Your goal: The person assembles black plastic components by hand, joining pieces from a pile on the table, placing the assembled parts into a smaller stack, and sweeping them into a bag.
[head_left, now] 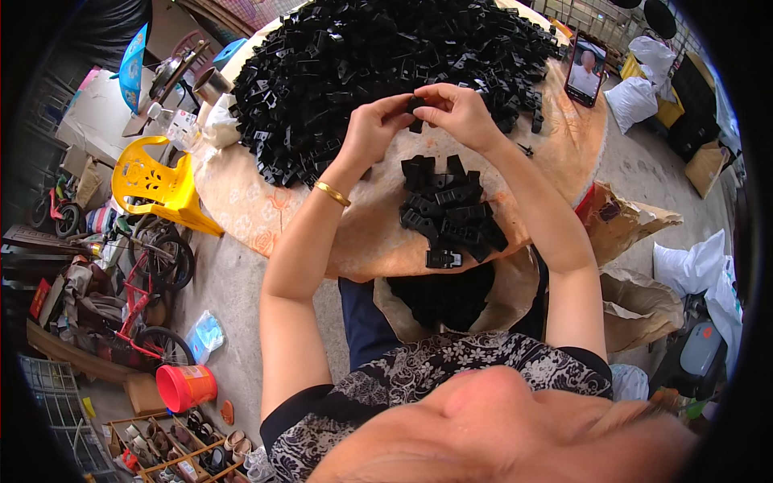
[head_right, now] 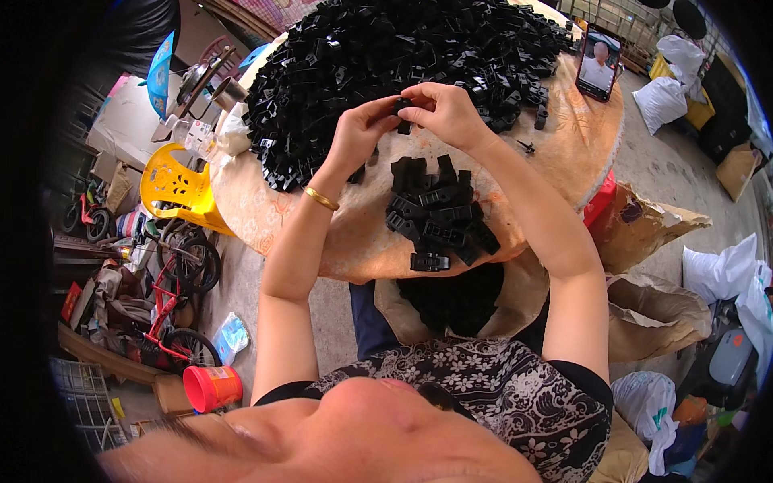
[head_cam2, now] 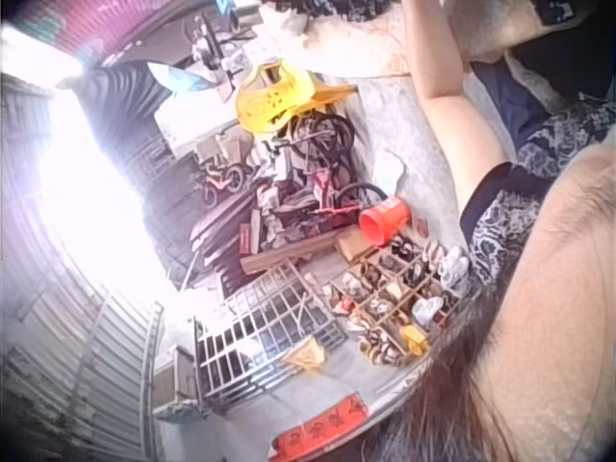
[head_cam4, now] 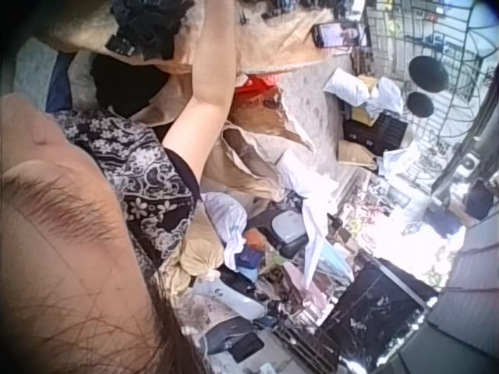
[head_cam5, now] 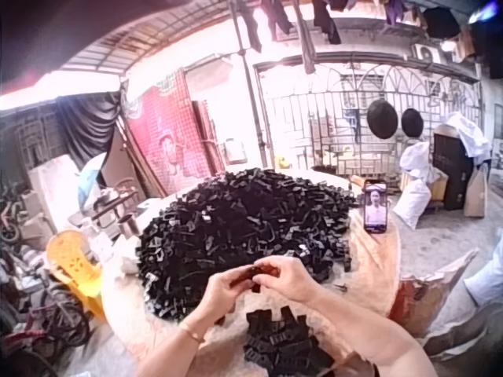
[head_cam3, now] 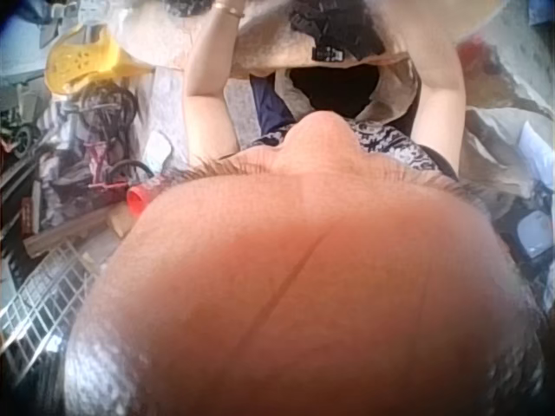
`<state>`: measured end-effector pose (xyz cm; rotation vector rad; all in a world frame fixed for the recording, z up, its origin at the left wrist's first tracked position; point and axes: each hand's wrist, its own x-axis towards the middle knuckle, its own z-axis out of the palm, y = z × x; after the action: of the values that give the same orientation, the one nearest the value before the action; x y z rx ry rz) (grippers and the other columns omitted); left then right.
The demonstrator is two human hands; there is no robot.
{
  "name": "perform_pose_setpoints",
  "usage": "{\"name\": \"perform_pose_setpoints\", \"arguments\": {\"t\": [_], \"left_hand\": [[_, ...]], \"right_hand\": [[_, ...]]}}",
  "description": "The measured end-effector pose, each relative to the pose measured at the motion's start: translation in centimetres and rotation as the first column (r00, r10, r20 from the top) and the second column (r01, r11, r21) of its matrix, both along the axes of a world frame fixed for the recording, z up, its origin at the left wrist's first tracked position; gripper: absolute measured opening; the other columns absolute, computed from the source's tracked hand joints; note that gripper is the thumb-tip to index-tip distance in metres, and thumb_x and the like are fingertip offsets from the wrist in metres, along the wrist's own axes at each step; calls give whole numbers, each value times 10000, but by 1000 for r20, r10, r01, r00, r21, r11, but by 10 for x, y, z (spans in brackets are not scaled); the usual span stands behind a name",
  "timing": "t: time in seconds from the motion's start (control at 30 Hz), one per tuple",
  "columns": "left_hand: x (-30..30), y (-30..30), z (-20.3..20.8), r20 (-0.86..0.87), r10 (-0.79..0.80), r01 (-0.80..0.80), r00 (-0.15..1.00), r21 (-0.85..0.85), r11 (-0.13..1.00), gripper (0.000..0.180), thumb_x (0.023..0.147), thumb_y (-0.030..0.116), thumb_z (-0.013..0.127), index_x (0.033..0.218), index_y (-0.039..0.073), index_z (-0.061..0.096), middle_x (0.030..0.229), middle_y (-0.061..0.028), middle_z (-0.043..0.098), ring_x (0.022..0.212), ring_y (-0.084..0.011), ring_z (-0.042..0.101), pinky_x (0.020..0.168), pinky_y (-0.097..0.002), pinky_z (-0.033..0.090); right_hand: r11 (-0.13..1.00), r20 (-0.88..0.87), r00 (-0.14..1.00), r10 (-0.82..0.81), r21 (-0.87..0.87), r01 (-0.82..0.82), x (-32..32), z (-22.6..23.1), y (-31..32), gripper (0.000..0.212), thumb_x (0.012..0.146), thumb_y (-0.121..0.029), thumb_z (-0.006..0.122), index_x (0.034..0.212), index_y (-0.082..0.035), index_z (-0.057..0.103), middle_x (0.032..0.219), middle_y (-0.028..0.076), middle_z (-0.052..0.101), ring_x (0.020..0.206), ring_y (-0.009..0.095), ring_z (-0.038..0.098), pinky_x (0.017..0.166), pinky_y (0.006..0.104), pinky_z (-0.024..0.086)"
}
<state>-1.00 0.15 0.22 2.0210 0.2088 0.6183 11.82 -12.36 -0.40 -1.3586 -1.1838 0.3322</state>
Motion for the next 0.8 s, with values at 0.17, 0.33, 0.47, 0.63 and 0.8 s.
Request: {"name": "perform_pose_setpoints", "arguments": {"t": [0.17, 0.33, 0.47, 0.63, 0.8], "left_hand": [[1, -27, -12, 271, 107, -239, 957, 517, 822, 449, 792, 57, 629, 1208, -32, 483, 974, -223, 617, 814, -257, 635, 740, -280, 492], [-1, -25, -2, 116, 109, -144, 987, 371, 917, 440, 793, 22, 626, 1204, -32, 477, 984, -178, 629, 870, -184, 628, 757, -271, 498], [-4, -27, 6, 54, 21, -27, 998, 115, 993, 374, 797, -22, 616, 1152, -26, 495, 995, -131, 632, 921, -137, 606, 778, -252, 494], [-16, -25, 18, -68, -317, 322, 946, 89, 942, 355, 783, -42, 619, 1119, 0, 513, 1000, -96, 628, 934, -132, 598, 802, -243, 483], [-25, -42, 36, -306, -507, 581, 806, 242, 777, 249, 760, 127, 685, 973, 6, 637, 934, -79, 661, 884, -124, 606, 784, -286, 478]], "right_hand": [[998, -164, 984, -63, -33, 58, -4, 6, -1, 286, 790, -124, 678, 1008, 49, 610, 798, 76, 654, 636, 98, 604, 584, 219, 506], [997, -159, 987, 4, -70, -15, 2, 8, -3, 281, 793, -152, 685, 1001, 26, 619, 784, 57, 654, 654, 87, 599, 590, 206, 490], [989, -150, 978, 143, -20, -148, 16, 6, -6, 260, 786, -182, 697, 964, 0, 641, 775, 37, 653, 698, 77, 592, 625, 212, 483], [996, -273, 961, -35, 73, 57, 39, 10, -6, 289, 851, -302, 616, 863, -18, 666, 749, 23, 642, 648, 72, 570, 591, 198, 458], [826, 485, 676, -555, 226, 516, 73, 3, -18, 230, 786, -235, 638, 930, -58, 662, 842, 106, 659, 771, 236, 614, 717, 309, 484]]}}
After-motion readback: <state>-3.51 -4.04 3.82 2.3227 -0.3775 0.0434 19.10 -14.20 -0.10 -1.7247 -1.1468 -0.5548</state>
